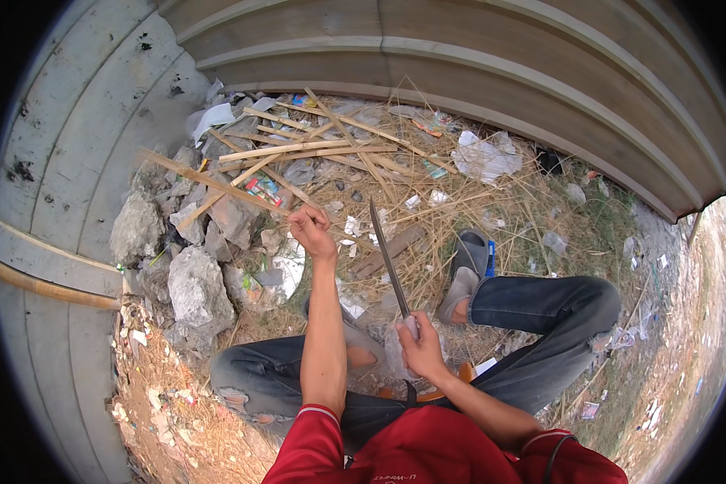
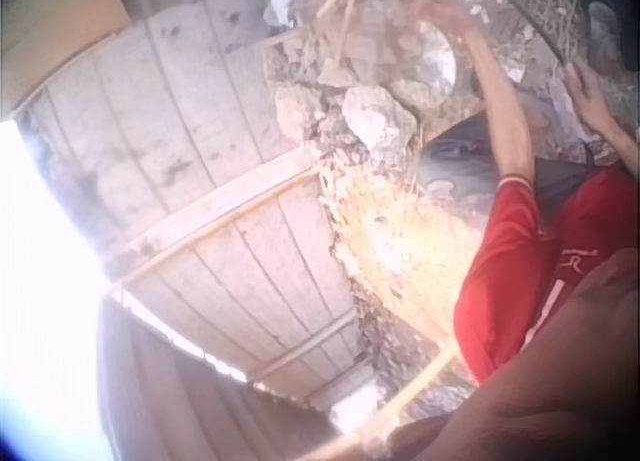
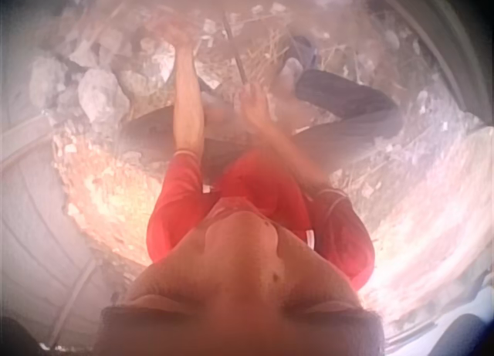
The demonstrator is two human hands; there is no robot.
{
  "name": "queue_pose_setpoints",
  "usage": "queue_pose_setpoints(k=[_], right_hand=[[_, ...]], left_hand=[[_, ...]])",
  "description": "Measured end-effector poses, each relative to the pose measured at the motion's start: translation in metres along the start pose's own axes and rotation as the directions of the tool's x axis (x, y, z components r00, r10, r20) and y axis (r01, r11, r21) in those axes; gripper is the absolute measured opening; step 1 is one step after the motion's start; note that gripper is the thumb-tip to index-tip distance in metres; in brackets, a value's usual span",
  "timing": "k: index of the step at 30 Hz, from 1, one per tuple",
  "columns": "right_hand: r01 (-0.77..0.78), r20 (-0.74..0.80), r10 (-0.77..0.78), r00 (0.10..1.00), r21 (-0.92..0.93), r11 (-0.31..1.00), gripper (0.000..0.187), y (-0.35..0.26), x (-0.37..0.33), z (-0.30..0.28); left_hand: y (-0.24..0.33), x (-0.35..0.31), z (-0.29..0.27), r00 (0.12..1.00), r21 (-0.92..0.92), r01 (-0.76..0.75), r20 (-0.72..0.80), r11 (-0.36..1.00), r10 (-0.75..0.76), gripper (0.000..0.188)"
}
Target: The person sits cross-legged on the ground and uses a knife to shave and shape thin bamboo sticks. They hold the sticks with one hand and carefully scrape the surface with the knife in the other hand, creating fine shavings. The person occasionally switches between different sticks and tools, including a utility knife, to refine the bamboo pieces.
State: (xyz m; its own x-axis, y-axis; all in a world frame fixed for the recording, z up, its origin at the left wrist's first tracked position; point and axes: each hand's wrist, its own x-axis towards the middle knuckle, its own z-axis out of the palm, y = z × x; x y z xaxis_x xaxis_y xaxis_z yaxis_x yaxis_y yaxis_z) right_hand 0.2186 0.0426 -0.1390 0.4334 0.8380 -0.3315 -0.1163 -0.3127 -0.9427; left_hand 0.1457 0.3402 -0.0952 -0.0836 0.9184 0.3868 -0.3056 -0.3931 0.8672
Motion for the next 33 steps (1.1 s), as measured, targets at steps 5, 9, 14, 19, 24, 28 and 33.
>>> queue_pose_setpoints(k=[5,9,14,19,24,28,33], right_hand=[[-0.207,0.110,0.193,0.975,0.140,0.968,0.030,-0.035,-0.011,-0.008],[-0.251,0.160,0.219,0.963,0.218,0.943,0.029,-0.046,-0.012,-0.011],[-0.254,0.212,0.212,0.954,0.198,0.947,0.029,-0.058,-0.016,-0.018],[-0.254,0.262,0.177,0.949,0.297,0.921,0.030,-0.074,-0.010,-0.020],[0.024,0.119,-0.073,0.990,0.375,0.927,0.030,-0.178,0.015,-0.039],[0.310,-0.047,-0.314,0.948,0.353,0.883,0.026,-0.176,0.003,-0.037],[-0.172,0.125,0.158,0.979,0.109,0.979,0.027,-0.095,-0.001,-0.043]], left_hand=[[0.008,0.011,0.014,0.995,-0.049,0.098,-0.029,0.994,-0.099,0.068],[0.000,0.013,0.018,0.994,-0.173,0.076,-0.070,0.982,-0.089,0.068],[-0.010,0.005,0.022,0.997,-0.181,0.040,-0.058,0.983,-0.051,0.065],[-0.011,-0.004,0.045,0.996,-0.157,0.003,-0.091,0.988,-0.017,0.063],[-0.016,-0.007,0.047,0.994,-0.106,-0.059,-0.097,0.993,0.048,0.063],[-0.023,-0.006,0.054,0.991,-0.114,-0.052,-0.127,0.992,0.038,0.064],[-0.021,-0.005,0.063,0.987,-0.044,-0.066,-0.150,0.997,0.059,0.063]])
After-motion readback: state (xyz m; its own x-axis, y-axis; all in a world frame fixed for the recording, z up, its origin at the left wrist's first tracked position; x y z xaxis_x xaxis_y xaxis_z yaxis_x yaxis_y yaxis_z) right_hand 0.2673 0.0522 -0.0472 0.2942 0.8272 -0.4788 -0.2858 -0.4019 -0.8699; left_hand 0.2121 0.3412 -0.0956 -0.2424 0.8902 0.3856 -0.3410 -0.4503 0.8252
